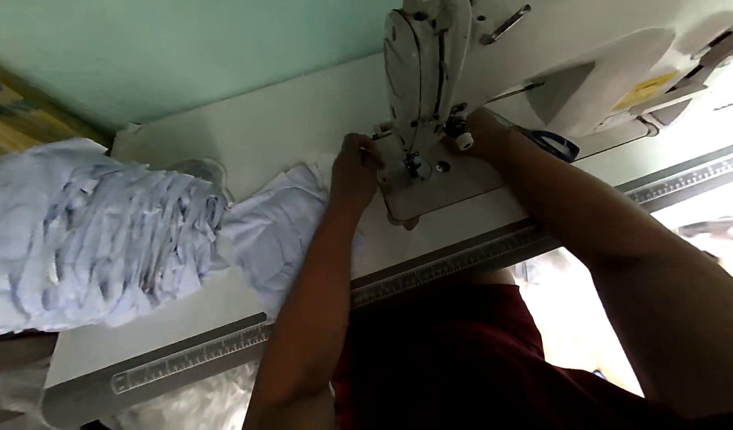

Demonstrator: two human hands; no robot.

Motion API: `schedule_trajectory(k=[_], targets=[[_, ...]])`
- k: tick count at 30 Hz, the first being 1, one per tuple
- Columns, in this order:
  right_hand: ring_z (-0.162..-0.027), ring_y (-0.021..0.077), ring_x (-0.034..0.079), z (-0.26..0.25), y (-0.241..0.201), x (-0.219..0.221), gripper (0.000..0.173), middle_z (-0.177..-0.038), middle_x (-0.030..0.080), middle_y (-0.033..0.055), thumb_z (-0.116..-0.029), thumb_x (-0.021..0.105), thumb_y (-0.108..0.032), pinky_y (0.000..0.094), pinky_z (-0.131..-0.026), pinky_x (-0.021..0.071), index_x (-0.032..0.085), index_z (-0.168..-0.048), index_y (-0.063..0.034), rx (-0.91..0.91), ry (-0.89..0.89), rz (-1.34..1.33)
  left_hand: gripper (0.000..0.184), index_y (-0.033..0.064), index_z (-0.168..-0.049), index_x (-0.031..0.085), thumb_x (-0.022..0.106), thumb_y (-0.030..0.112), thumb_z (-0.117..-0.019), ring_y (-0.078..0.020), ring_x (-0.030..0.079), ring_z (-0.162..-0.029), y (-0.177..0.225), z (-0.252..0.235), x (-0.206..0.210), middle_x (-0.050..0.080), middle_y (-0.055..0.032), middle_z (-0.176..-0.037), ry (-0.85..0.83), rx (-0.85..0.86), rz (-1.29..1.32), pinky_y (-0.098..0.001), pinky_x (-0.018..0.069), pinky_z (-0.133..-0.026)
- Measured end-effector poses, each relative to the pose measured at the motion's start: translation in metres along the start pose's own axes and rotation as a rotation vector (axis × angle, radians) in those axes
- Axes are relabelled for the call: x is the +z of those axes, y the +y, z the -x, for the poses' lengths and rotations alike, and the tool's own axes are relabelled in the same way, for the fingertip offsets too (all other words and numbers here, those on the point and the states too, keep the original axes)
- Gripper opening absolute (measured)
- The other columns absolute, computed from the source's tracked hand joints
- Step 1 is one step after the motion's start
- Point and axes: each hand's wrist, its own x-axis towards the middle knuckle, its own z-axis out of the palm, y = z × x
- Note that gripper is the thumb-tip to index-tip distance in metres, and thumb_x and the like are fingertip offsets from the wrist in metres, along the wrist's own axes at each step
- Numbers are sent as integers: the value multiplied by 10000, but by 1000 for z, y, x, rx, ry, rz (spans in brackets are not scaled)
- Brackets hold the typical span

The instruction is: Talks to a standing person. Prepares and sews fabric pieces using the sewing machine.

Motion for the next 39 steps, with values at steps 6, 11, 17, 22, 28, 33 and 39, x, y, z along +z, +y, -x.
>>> schedule_trajectory(k=[6,11,17,22,28,33,39], targets=[[-1237,473,582,-11,20,19,303,-1245,633,330,-1017,553,-101,607,-1051,429,642,-1223,101,-38,305,-126,294,19,-1337,511,530,123,-1063,-83,657,-825,-6,-5,-7,676,-71,-958,109,-98,264,-256,539,-785],[-1288,490,546,-8,24,21,331,-1292,619,326,-1027,531,-130,631,-1094,385,640,-1246,92,4,309,-79,280,31,-1327,529,529,125,-1063,-65,633,-758,-2,-5,-15,665,-45,-944,133,-102,308,-222,519,-700],[-1310,563,489,32,55,-8,370,-1326,578,352,-1027,569,-222,748,-1052,366,639,-1287,32,258,197,-92,235,85,-1276,584,560,108,-1043,-38,572,-695,-6,3,-55,655,-9,-937,-71,-94,223,-187,464,-614],[-1325,661,390,95,70,-10,442,-1403,437,445,-1029,591,-216,828,-960,338,547,-1269,152,519,131,-96,273,50,-1279,579,564,37,-1006,-75,643,-784,-5,17,-81,656,-37,-951,-157,-8,145,-243,552,-730],[-1241,676,457,107,84,-13,494,-1307,491,465,-954,727,-164,822,-942,371,540,-1253,182,472,44,-135,247,12,-1249,609,591,43,-1004,-143,671,-914,-1,20,-86,677,-112,-1048,-214,7,-31,-328,558,-858],[-972,631,610,114,77,-27,356,-1002,639,388,-979,696,-253,801,-742,434,631,-1078,82,508,-85,-28,270,30,-1268,608,603,39,-998,-158,662,-949,8,27,-94,676,-119,-1070,-252,-19,-98,-351,545,-880],[-786,493,662,168,79,-23,350,-857,682,228,-882,802,-221,740,-650,483,658,-1151,-50,260,25,-97,278,31,-1268,611,636,63,-993,-152,669,-929,5,33,-100,693,-118,-1056,-261,-23,-150,-355,547,-865]])
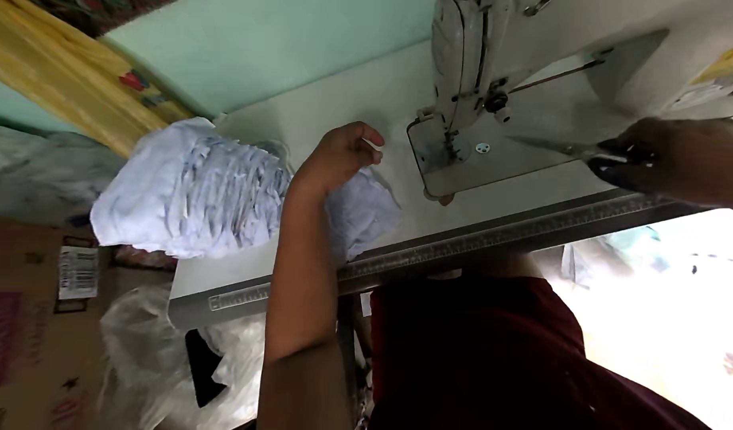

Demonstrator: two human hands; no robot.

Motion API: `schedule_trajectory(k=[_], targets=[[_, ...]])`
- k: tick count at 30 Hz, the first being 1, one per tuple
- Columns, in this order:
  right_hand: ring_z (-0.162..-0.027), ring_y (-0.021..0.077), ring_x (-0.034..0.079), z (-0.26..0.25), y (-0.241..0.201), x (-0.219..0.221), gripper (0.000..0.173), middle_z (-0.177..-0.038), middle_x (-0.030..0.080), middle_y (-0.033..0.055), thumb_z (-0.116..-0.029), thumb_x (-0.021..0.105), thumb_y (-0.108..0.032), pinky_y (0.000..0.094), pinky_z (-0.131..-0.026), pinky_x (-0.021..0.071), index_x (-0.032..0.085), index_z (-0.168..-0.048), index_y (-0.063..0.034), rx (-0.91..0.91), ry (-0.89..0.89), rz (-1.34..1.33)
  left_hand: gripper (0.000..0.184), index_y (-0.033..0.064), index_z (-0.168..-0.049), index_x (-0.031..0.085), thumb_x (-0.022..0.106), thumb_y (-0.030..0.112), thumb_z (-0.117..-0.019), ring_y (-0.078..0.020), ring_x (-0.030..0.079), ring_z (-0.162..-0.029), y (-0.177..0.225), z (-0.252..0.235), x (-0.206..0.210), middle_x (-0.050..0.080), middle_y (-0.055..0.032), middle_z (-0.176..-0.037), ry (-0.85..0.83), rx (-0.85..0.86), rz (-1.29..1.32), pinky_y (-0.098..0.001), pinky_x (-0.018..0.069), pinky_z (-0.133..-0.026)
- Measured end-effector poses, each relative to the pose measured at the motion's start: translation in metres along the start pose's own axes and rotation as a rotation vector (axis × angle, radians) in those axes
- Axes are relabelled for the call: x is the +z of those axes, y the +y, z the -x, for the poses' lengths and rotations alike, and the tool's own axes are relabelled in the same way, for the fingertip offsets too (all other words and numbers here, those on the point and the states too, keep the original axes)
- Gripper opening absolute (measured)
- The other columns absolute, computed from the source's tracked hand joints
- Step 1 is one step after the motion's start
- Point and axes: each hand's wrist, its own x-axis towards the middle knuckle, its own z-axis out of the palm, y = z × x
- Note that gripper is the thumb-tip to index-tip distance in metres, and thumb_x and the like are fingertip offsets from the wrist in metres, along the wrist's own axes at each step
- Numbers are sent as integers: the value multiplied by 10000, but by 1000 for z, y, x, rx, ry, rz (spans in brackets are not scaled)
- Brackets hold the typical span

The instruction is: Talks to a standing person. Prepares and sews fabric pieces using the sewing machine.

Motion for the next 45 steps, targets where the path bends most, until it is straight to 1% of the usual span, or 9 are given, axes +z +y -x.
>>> schedule_trajectory(k=[4,9,14,18,22,26,29,38,45], targets=[[-727,305,667,23,-84,5,422,-797,659,75,-803,858,-380,569,-607,528,662,-1071,-119,-123,-156,10,281,26,-1266,612,640,58,-988,-157,672,-918,0,-1,2,694,-121,-1045,9,23,-16,-362,553,-863],[-848,377,681,-11,-171,27,532,-896,665,149,-911,731,-508,590,-704,528,612,-1154,-50,-272,-262,15,295,40,-1277,608,650,69,-986,-170,676,-935,6,2,6,698,-118,-1063,23,6,-28,-384,555,-871],[-863,397,685,-32,-211,36,430,-898,679,179,-972,693,-414,596,-730,529,625,-1169,-39,-357,-308,-13,289,49,-1273,607,657,83,-990,-170,670,-920,10,3,9,696,-111,-1044,47,-1,-42,-389,550,-863],[-863,374,681,-17,-191,31,336,-874,674,151,-986,687,-340,578,-736,524,625,-1156,-57,-399,-349,-18,301,48,-1292,605,649,85,-997,-208,671,-929,6,-9,12,695,-137,-1057,78,-5,-130,-423,547,-862],[-794,342,694,5,-120,39,255,-849,684,121,-892,782,-270,568,-672,546,691,-1028,-74,-467,-146,-54,330,32,-1336,602,613,70,-1008,-350,689,-949,-3,-27,16,708,-203,-1054,133,-38,-353,-567,535,-878],[-847,349,711,14,-60,27,249,-930,724,106,-874,823,-237,607,-714,555,732,-1069,-113,-244,-83,29,300,33,-1313,645,571,84,-1026,-419,676,-1045,-12,-43,16,707,-229,-1113,179,-47,-467,-630,497,-941],[-858,447,700,4,-33,21,259,-929,720,194,-916,784,-225,688,-712,520,711,-1102,-59,-81,-13,-2,241,47,-1181,732,540,95,-1044,-454,624,-1181,-14,-50,19,693,-243,-1193,191,-32,-604,-670,418,-1035],[-1077,517,648,-48,-25,42,395,-1154,673,297,-949,718,-264,700,-892,471,662,-1209,28,33,315,-100,260,-7,-1197,687,480,64,-1056,-536,574,-1197,-30,-51,6,647,-323,-1194,381,-111,-601,-730,382,-1014],[-1211,541,537,-58,-8,52,497,-1234,596,327,-914,747,-331,691,-959,436,657,-1256,18,-2,335,-179,260,5,-1194,702,496,79,-1053,-546,564,-1213,-50,-65,8,652,-316,-1204,370,-158,-645,-745,374,-1006]])
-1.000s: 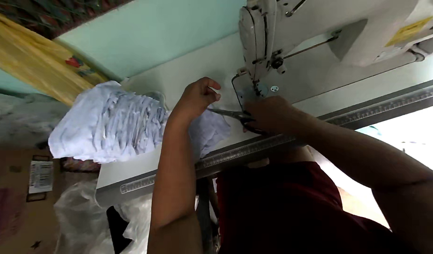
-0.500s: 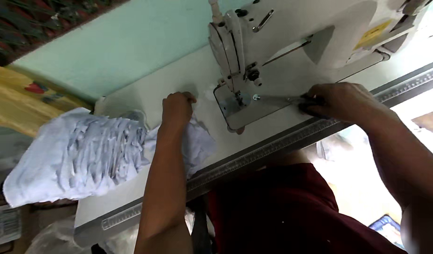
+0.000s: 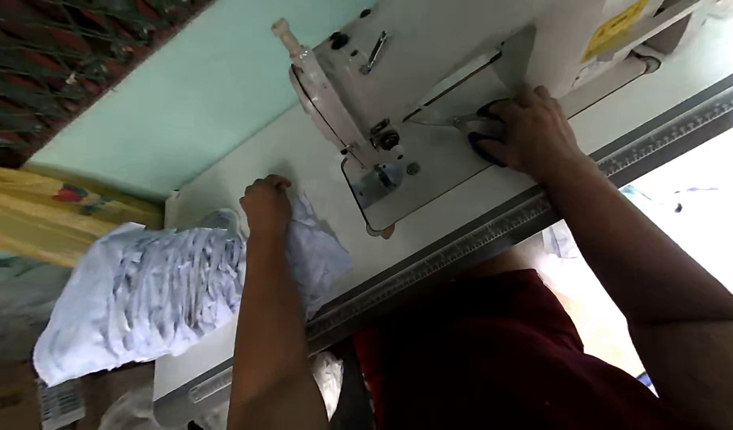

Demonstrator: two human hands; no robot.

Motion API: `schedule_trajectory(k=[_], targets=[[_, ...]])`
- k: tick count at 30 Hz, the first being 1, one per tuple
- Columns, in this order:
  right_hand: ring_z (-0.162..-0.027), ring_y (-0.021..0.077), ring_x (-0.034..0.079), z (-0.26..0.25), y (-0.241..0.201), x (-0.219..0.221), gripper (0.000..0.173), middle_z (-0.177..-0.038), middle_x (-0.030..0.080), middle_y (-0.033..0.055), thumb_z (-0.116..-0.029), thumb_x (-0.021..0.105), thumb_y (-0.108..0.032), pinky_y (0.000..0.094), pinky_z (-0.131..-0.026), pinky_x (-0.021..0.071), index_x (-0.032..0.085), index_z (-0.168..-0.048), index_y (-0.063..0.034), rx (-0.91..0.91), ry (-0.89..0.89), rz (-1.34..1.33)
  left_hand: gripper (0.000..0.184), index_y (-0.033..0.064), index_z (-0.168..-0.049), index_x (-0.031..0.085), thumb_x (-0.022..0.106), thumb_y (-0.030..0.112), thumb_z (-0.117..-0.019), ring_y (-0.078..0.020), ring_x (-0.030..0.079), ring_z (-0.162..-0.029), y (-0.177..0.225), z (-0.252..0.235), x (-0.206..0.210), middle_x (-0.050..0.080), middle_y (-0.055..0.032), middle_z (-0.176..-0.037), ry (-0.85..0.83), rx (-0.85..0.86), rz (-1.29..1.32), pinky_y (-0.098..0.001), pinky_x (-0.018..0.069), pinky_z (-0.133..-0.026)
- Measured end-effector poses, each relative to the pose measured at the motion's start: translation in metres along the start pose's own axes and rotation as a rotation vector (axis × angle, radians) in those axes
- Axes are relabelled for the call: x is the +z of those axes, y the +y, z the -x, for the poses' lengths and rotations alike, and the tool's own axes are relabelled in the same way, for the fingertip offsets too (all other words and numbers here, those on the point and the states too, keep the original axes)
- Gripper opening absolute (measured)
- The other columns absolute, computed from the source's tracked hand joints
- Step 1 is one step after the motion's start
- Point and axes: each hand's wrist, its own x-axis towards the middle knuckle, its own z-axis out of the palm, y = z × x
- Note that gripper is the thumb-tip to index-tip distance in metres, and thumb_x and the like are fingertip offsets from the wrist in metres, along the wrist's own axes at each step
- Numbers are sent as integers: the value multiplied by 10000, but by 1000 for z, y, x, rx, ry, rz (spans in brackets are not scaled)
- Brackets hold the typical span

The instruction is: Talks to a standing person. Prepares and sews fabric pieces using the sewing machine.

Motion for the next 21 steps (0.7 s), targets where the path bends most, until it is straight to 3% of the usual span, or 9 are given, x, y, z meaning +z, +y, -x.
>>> schedule_trajectory(k=[3,6,8,10,12,14,16,19,21], targets=[[-1248,520,515,-1,5,0,468,-1260,593,305,-933,701,-338,689,-976,412,670,-1260,-3,29,-4,-12,305,10,-1301,656,511,97,-1047,-526,578,-1221,0,-6,5,653,-296,-1254,15,11,1,-743,378,-1014],[-1314,509,484,0,6,-3,409,-1328,582,297,-967,657,-247,686,-1015,394,655,-1292,1,84,-4,-39,424,-3,-1443,537,549,99,-1032,-541,467,-1349,-5,0,-10,522,-322,-1436,65,40,78,-728,343,-1081],[-1342,515,468,0,6,-3,423,-1375,558,303,-986,624,-207,699,-1039,378,606,-1349,10,94,2,-54,404,-7,-1432,539,540,91,-1040,-511,453,-1376,-8,22,-32,494,-315,-1466,104,12,97,-666,364,-1116],[-1333,527,478,3,6,-4,390,-1376,561,312,-1009,590,-194,708,-1054,366,610,-1335,20,79,27,-70,370,-37,-1398,547,495,115,-1064,-502,504,-1329,-13,60,-45,520,-327,-1425,86,-75,81,-642,403,-1095],[-1292,550,493,4,6,-3,345,-1320,572,336,-1018,576,-179,707,-1039,381,634,-1276,41,56,49,-82,498,-55,-1468,447,451,279,-1100,-521,482,-1341,-21,102,-36,473,-350,-1458,-10,-205,90,-670,394,-1090],[-1294,559,487,5,3,-4,334,-1309,570,349,-1024,573,-189,703,-1054,382,644,-1250,47,41,58,-74,696,-36,-1573,308,415,453,-1090,-500,306,-1485,-27,136,-9,319,-322,-1598,-107,-235,61,-669,266,-1184],[-1283,586,476,7,-1,-4,346,-1308,554,372,-1026,560,-211,719,-1031,379,643,-1239,47,12,93,-42,801,1,-1623,203,388,544,-1064,-502,123,-1545,-33,156,10,157,-301,-1668,-134,-111,29,-696,127,-1208],[-1244,639,451,15,-17,-5,376,-1284,547,393,-1010,548,-237,752,-993,353,638,-1239,47,-91,167,-15,765,103,-1624,297,364,590,-1038,-339,144,-1583,-52,165,15,205,-162,-1700,-94,227,167,-567,146,-1268],[-1251,622,457,25,-40,-2,386,-1293,565,365,-1000,546,-251,743,-1013,345,647,-1249,26,-202,179,-48,672,106,-1599,360,353,508,-1061,-272,210,-1573,-55,165,10,251,-132,-1690,-20,309,274,-495,201,-1276]])
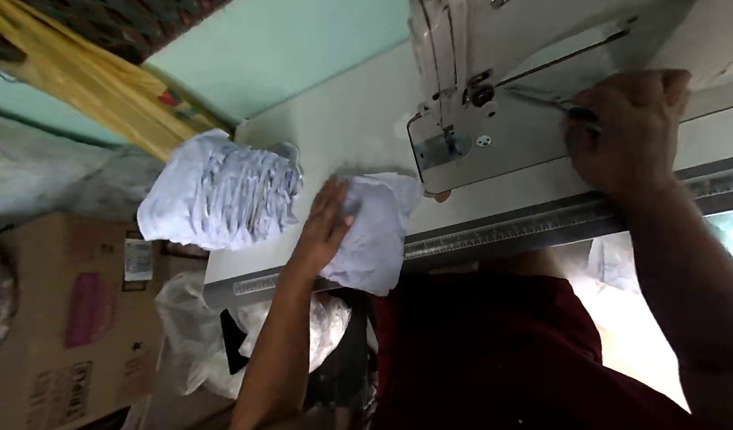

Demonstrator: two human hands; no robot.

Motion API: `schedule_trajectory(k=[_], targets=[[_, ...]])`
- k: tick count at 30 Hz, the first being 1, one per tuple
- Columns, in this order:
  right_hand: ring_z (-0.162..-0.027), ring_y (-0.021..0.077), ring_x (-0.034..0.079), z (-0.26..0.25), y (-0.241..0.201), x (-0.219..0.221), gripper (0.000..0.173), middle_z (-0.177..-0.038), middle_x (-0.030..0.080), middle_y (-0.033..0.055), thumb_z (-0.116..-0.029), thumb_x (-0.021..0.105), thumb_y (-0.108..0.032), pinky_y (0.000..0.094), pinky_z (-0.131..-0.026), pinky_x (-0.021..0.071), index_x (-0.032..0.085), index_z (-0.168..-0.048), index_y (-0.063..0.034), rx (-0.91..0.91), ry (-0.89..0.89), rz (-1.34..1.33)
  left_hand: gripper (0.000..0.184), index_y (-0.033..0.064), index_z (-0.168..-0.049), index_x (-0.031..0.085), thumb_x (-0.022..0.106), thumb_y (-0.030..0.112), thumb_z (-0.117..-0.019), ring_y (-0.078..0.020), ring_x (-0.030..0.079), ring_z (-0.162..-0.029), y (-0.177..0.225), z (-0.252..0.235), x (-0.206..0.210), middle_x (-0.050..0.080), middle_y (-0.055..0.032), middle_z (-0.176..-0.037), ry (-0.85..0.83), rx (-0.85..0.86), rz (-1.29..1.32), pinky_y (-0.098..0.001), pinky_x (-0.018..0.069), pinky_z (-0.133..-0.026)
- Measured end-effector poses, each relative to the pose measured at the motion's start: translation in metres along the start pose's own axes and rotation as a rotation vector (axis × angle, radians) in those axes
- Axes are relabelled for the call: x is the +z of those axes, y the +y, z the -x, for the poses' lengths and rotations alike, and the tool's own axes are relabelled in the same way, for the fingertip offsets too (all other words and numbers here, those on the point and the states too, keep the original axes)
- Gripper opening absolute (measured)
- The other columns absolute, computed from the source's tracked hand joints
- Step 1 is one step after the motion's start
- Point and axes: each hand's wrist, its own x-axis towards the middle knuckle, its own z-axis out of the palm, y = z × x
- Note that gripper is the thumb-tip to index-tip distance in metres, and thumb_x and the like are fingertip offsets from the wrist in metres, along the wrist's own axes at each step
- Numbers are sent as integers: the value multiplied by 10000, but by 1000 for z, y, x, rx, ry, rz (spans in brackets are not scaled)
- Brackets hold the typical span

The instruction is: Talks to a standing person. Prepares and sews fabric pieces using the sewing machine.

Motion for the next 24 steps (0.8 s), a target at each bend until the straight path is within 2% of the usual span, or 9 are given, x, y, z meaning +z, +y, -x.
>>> schedule_trajectory(k=[4,8,11,13,15,18,20,22,24], targets=[[-1228,512,556,18,-73,25,341,-1257,626,289,-1006,566,-233,668,-1021,431,692,-1218,1,-307,-161,-206,466,6,-1399,570,538,313,-1049,-422,461,-1381,8,-1,-20,510,-251,-1476,231,-304,27,-605,376,-1123],[-1380,406,508,32,-132,66,381,-1439,586,187,-1016,559,-310,616,-1112,409,684,-1320,-116,-581,-380,-290,572,-50,-1306,605,685,410,-976,-536,464,-1314,18,0,-22,520,-334,-1389,26,-532,-20,-707,374,-1067],[-1420,393,474,35,-151,82,415,-1493,547,169,-1021,579,-355,644,-1123,378,634,-1387,-168,-624,-519,-255,414,-65,-1210,634,693,280,-988,-454,573,-1189,27,-5,-23,601,-292,-1255,-48,-475,38,-638,451,-1016],[-1411,377,483,34,-156,79,405,-1485,553,156,-1025,579,-365,652,-1106,385,642,-1379,-179,-601,-582,-230,337,-49,-1192,599,675,219,-1003,-386,650,-962,36,-7,-30,649,-254,-1063,-49,-464,83,-597,522,-860],[-1347,365,541,31,-153,77,401,-1419,600,145,-1018,572,-392,640,-1060,428,674,-1330,-163,-588,-554,-284,279,-21,-1157,566,672,185,-1001,-290,628,-780,38,-4,-36,637,-187,-912,10,-416,187,-509,533,-720],[-1253,433,559,18,-153,71,463,-1336,598,229,-954,709,-315,630,-1017,466,634,-1320,-42,-390,-506,-515,260,30,-1162,550,692,143,-976,-146,650,-767,39,-1,-46,667,-92,-933,80,-296,371,-358,570,-706],[-1286,440,533,7,-158,64,576,-1381,556,257,-914,767,-270,598,-1061,463,563,-1383,-7,-235,-445,-622,271,44,-1153,555,712,105,-940,-75,658,-791,39,-2,-53,672,-41,-945,94,-206,449,-286,584,-724],[-1285,379,561,-10,-159,73,728,-1396,573,241,-881,780,-290,546,-1068,476,470,-1467,9,-197,-443,-736,278,52,-1143,556,719,87,-920,-40,655,-815,43,-4,-61,672,-13,-953,81,-133,460,-249,578,-747],[-1136,270,666,-23,-163,76,666,-1269,662,183,-889,780,-258,478,-979,556,492,-1442,-25,-151,-567,-835,264,59,-1131,564,723,93,-923,-21,653,-812,48,-7,-67,675,4,-946,79,-81,437,-224,573,-745]])
